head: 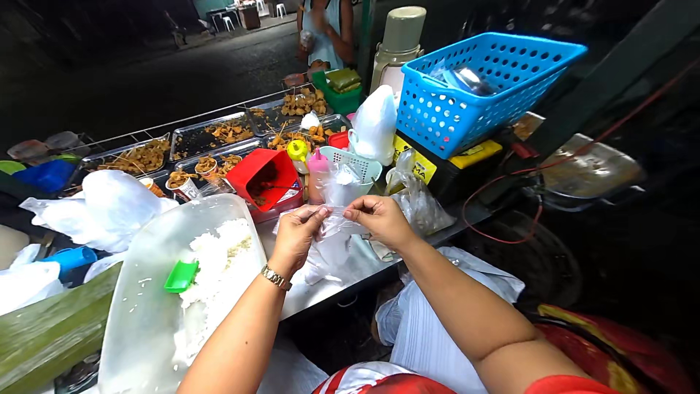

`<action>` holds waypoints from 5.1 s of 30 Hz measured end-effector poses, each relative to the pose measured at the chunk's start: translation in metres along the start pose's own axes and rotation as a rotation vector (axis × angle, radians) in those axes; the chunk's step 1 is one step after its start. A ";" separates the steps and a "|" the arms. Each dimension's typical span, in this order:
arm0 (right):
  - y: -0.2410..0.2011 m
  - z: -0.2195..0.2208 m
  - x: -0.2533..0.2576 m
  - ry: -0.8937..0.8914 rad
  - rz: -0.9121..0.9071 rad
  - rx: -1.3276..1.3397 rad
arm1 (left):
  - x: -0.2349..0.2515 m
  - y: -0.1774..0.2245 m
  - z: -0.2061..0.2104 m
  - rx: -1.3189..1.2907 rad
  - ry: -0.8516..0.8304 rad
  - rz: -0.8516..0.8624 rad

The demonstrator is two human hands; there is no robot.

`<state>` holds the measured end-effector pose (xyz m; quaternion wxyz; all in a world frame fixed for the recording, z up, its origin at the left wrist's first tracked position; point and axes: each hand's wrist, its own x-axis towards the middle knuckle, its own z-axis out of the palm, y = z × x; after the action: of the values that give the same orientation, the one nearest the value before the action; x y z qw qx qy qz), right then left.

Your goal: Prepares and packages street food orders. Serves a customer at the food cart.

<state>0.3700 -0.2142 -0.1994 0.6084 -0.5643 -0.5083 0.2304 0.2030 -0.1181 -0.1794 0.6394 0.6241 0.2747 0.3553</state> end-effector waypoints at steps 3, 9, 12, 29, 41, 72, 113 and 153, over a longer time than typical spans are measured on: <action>0.001 0.004 0.000 0.056 0.033 0.136 | 0.000 0.001 0.000 0.074 0.020 0.034; -0.012 0.015 -0.008 -0.092 0.156 0.299 | -0.005 0.001 -0.001 0.161 -0.192 0.056; -0.021 -0.012 0.000 0.136 0.095 0.249 | -0.005 0.010 -0.006 0.257 -0.351 -0.068; -0.019 -0.007 -0.019 0.169 -0.178 -0.019 | -0.002 0.009 0.004 -0.150 0.032 -0.197; -0.007 -0.009 -0.010 0.177 -0.286 0.209 | -0.001 0.002 -0.001 -0.079 0.006 0.120; 0.095 -0.012 0.050 0.005 0.611 -0.210 | 0.043 -0.080 0.012 0.240 0.453 -0.389; -0.008 -0.013 0.004 -0.438 0.262 -0.047 | -0.081 -0.034 0.004 0.396 0.364 0.139; -0.009 -0.039 0.021 -0.072 -0.243 -0.039 | 0.001 0.018 -0.021 -0.035 -0.239 0.094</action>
<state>0.4093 -0.2161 -0.1781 0.6022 -0.5014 -0.5989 0.1653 0.1846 -0.1055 -0.1627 0.6610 0.6628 0.1610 0.3128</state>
